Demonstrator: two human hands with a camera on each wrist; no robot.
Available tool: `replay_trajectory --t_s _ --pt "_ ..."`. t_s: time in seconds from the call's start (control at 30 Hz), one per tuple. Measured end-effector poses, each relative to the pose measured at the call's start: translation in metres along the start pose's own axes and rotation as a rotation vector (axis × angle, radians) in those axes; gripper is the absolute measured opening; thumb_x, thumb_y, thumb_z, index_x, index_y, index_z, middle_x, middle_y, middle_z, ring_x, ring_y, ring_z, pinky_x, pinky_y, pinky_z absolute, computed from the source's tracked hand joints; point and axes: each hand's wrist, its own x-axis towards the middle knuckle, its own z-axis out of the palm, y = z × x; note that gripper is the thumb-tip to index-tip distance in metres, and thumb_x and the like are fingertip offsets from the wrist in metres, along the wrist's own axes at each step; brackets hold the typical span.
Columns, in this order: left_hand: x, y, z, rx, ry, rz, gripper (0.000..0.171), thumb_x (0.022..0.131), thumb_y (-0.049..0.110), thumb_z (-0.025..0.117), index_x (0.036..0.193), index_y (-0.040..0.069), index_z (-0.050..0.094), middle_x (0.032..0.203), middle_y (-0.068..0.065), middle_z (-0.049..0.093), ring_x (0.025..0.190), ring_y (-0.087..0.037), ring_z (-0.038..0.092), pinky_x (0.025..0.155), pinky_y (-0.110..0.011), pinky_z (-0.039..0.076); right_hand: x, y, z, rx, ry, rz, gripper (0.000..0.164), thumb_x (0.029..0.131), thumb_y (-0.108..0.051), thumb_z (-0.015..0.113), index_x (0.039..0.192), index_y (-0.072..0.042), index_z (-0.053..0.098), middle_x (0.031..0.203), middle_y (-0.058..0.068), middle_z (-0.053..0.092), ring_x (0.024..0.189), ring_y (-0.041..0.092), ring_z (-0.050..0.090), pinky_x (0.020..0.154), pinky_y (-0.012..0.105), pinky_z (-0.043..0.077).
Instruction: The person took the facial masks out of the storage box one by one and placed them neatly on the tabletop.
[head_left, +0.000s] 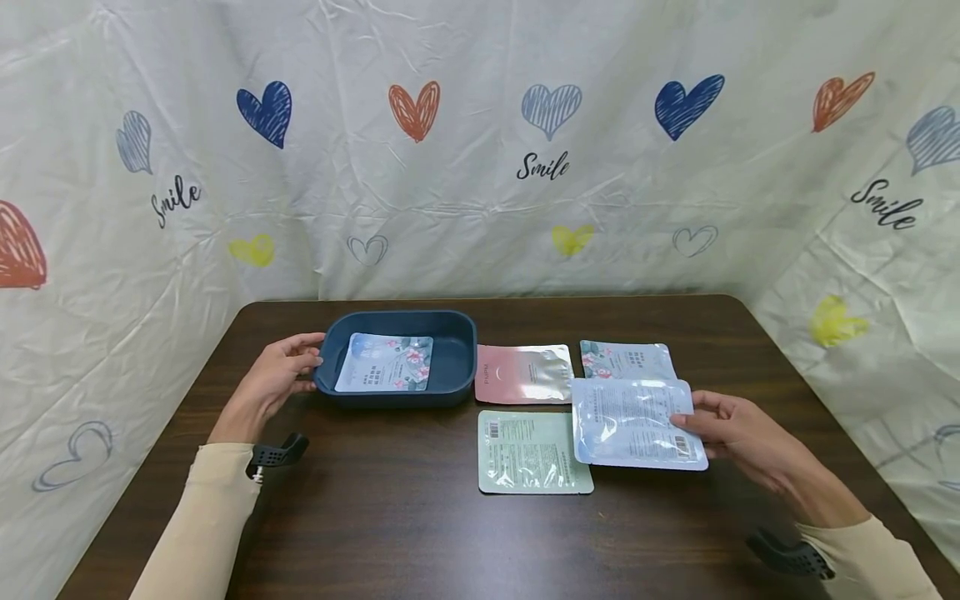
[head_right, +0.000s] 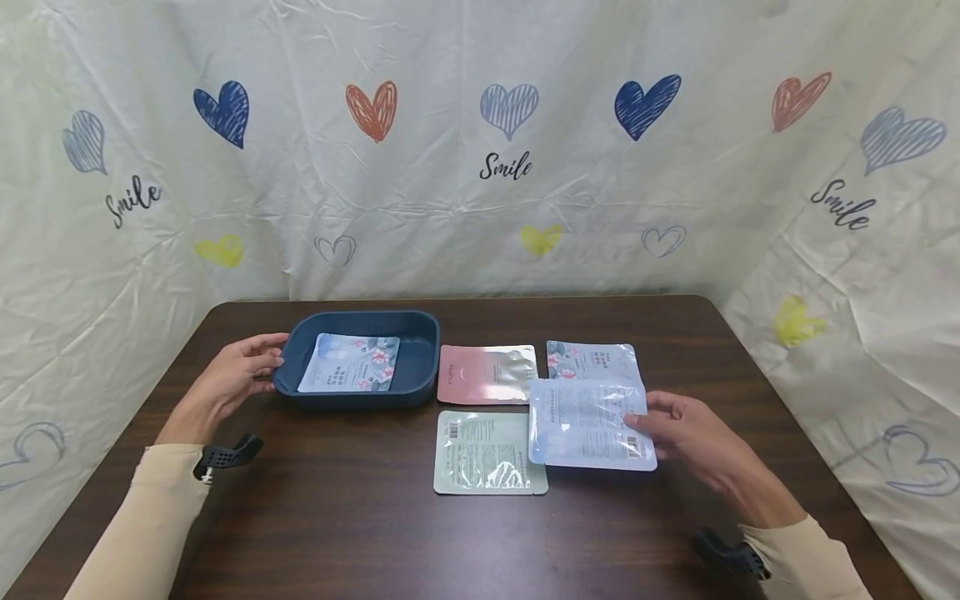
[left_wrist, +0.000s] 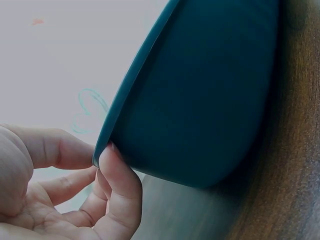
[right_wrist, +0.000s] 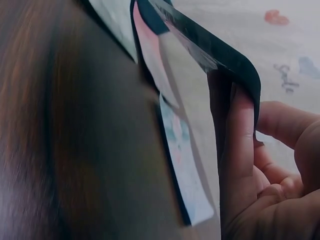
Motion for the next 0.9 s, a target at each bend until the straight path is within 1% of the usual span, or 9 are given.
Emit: replay_trajectory --t_s 0.2,0.37,0.5,0.6,0.7,0.83,0.9 --pt "-0.001 0.0 0.0 0.008 0.005 0.006 0.054 0.104 0.01 0.051 0.156 0.008 0.038 0.125 -0.016 0.049 0.095 -0.021 0.061 0.079 -0.027 0.058 -0.008 0.011 -0.014 0.011 -0.035 0.03 0.016 0.103 -0.008 0.056 0.118 -0.01 0.06 0.105 0.002 0.075 0.09 0.021 0.074 0.072 0.04 0.061" --pt "-0.001 0.0 0.001 0.007 0.004 0.005 0.054 0.104 0.01 0.051 0.156 0.009 0.038 0.125 -0.016 0.049 0.095 -0.021 0.061 0.079 -0.027 0.058 -0.013 0.017 -0.024 -0.018 -0.059 0.059 0.014 0.103 -0.009 0.056 0.116 -0.011 0.06 0.103 0.002 0.076 0.09 0.02 0.074 0.074 0.041 0.061" --pt "0.0 -0.001 -0.001 -0.001 0.002 0.006 0.054 0.104 0.009 0.05 0.156 0.008 0.037 0.127 -0.018 0.048 0.096 -0.024 0.059 0.076 -0.027 0.058 -0.013 0.022 -0.027 -0.059 -0.046 0.097 0.011 0.102 -0.011 0.058 0.113 -0.011 0.059 0.098 0.0 0.076 0.088 0.018 0.073 0.075 0.041 0.061" --pt "0.001 -0.001 -0.001 -0.003 0.001 0.004 0.055 0.104 0.008 0.05 0.157 0.008 0.036 0.128 -0.019 0.047 0.097 -0.025 0.059 0.076 -0.027 0.058 -0.011 0.025 -0.025 -0.126 0.003 0.125 0.013 0.101 -0.014 0.062 0.111 -0.007 0.059 0.092 -0.002 0.074 0.083 0.016 0.073 0.073 0.039 0.061" --pt "0.002 -0.002 -0.002 -0.008 0.003 -0.004 0.055 0.104 0.009 0.05 0.157 0.009 0.036 0.127 -0.017 0.047 0.095 -0.023 0.059 0.075 -0.026 0.058 -0.009 0.025 -0.023 -0.214 0.061 0.153 0.022 0.099 -0.018 0.067 0.109 -0.001 0.06 0.089 -0.002 0.073 0.079 0.016 0.071 0.071 0.037 0.061" --pt "0.004 -0.002 -0.002 -0.014 0.002 -0.01 0.055 0.104 0.009 0.05 0.157 0.009 0.036 0.124 -0.015 0.048 0.092 -0.02 0.06 0.075 -0.026 0.058 -0.01 0.019 -0.023 -0.382 0.1 0.195 0.034 0.098 -0.025 0.068 0.11 0.006 0.062 0.089 0.002 0.072 0.078 0.017 0.068 0.069 0.036 0.059" --pt "0.003 -0.001 -0.001 -0.012 -0.002 -0.006 0.055 0.104 0.008 0.05 0.157 0.009 0.036 0.123 -0.015 0.048 0.091 -0.019 0.061 0.075 -0.026 0.058 -0.01 0.014 -0.024 -0.48 0.111 0.221 0.038 0.098 -0.03 0.067 0.11 0.006 0.064 0.089 0.003 0.072 0.079 0.017 0.068 0.068 0.035 0.057"
